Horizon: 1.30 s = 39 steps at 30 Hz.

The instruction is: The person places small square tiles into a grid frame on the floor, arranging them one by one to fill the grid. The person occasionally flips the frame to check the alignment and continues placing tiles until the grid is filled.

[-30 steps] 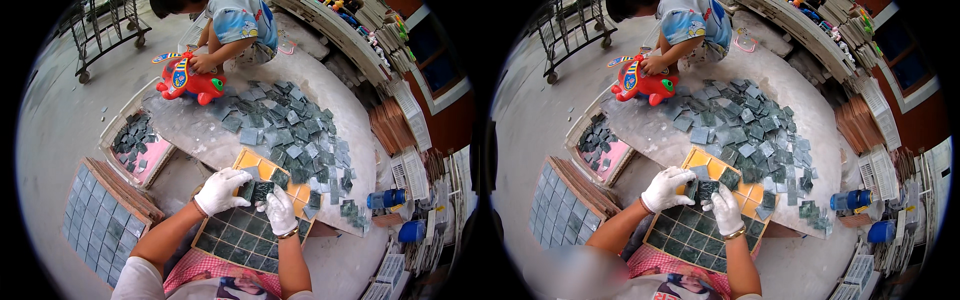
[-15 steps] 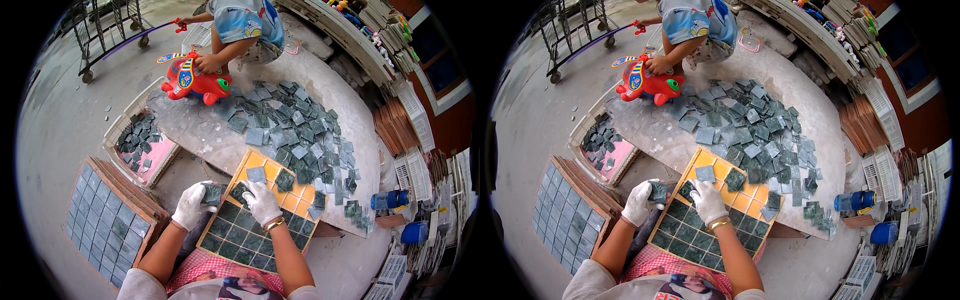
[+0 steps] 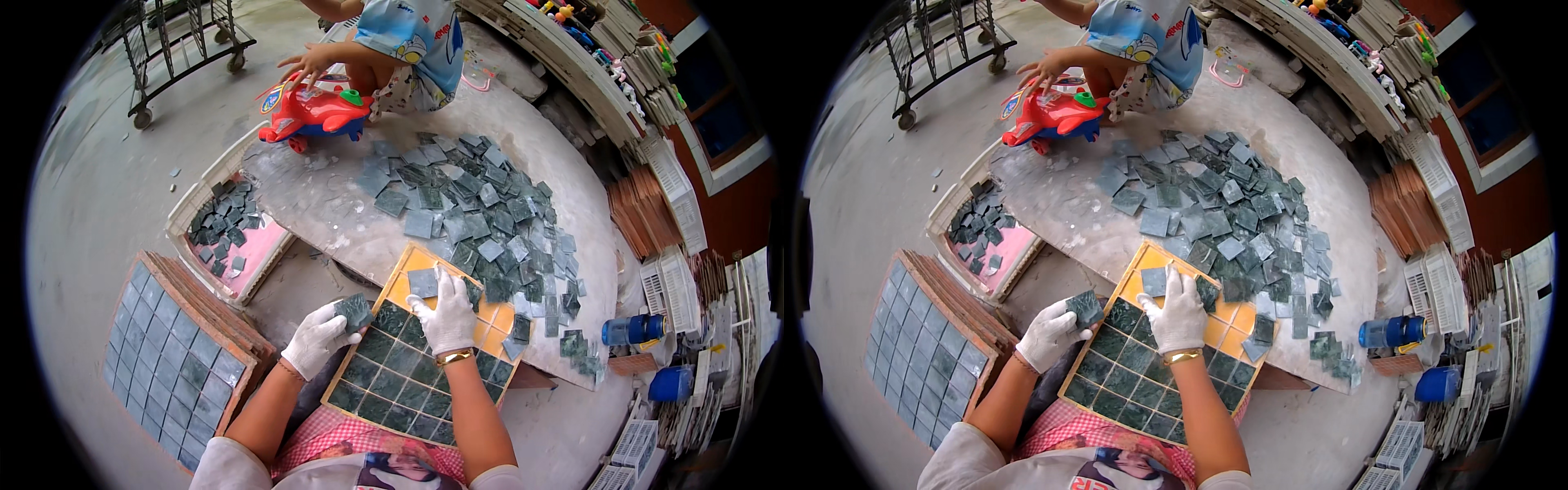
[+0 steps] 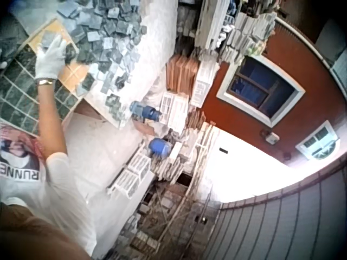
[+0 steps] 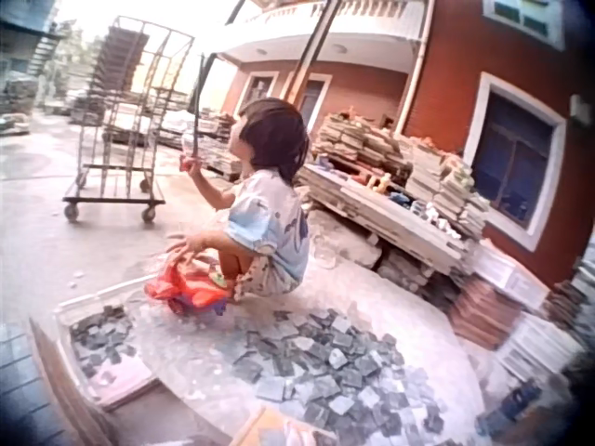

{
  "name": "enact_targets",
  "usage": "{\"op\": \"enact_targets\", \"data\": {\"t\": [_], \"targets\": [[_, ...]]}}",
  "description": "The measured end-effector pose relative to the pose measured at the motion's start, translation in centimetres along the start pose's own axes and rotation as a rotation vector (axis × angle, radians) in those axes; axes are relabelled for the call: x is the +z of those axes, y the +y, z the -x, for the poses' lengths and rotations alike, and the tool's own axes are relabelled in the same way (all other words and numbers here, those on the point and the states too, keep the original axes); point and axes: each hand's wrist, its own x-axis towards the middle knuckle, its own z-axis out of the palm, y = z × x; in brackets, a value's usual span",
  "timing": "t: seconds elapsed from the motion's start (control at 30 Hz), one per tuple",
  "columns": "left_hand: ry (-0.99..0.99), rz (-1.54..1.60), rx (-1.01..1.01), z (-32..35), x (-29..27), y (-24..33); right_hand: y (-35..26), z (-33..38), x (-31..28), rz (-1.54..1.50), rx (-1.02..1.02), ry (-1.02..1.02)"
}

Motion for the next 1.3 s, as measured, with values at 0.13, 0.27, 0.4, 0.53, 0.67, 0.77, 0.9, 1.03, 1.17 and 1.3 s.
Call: {"op": "enact_targets", "data": {"t": [0.13, 0.27, 0.4, 0.53, 0.67, 0.77, 0.9, 1.03, 1.17, 1.3], "targets": [[0.000, -0.150, 0.015, 0.1, 0.2, 0.5, -1.3, -0.9, 0.5, 0.174, 0.051, -0.141], [-0.075, -0.187, 0.009, -1.0, 0.3, 1.1, 3.3, -1.7, 2.2, -0.300, 0.141, -0.108], [-0.263, 0.093, -0.038, -3.2, 0.3, 0.7, 4.0, -2.8, -0.5, -1.031, 0.452, -0.252], [-0.239, -0.173, 0.077, -5.2, 1.3, 0.8, 4.1, -4.1, -0.7, -1.063, 0.478, -0.261], [-0.115, -1.308, 0.660, -7.7, 1.7, 1.3, 3.3, -6.1, 0.1, -0.933, 0.339, -0.299], [-0.270, -1.535, 0.798, -9.3, 1.6, 1.1, 3.8, -6.9, 1.2, -0.791, 0.253, -0.295], [-0.052, -1.433, 0.803, -8.7, 0.8, 0.9, 4.6, -7.3, 2.5, -0.329, -0.055, -0.128], [-0.090, -1.431, 0.750, -8.6, 0.6, 0.7, 2.8, -6.6, 2.1, -0.254, -0.106, -0.115], [-0.202, -1.536, 0.800, -9.0, 1.6, 0.5, 2.0, -5.9, 2.1, -0.030, -0.161, -0.213], [-0.186, -1.622, 0.674, -8.1, 2.4, 1.7, 4.3, -6.3, -0.3, -0.627, 0.032, -0.237]]}}
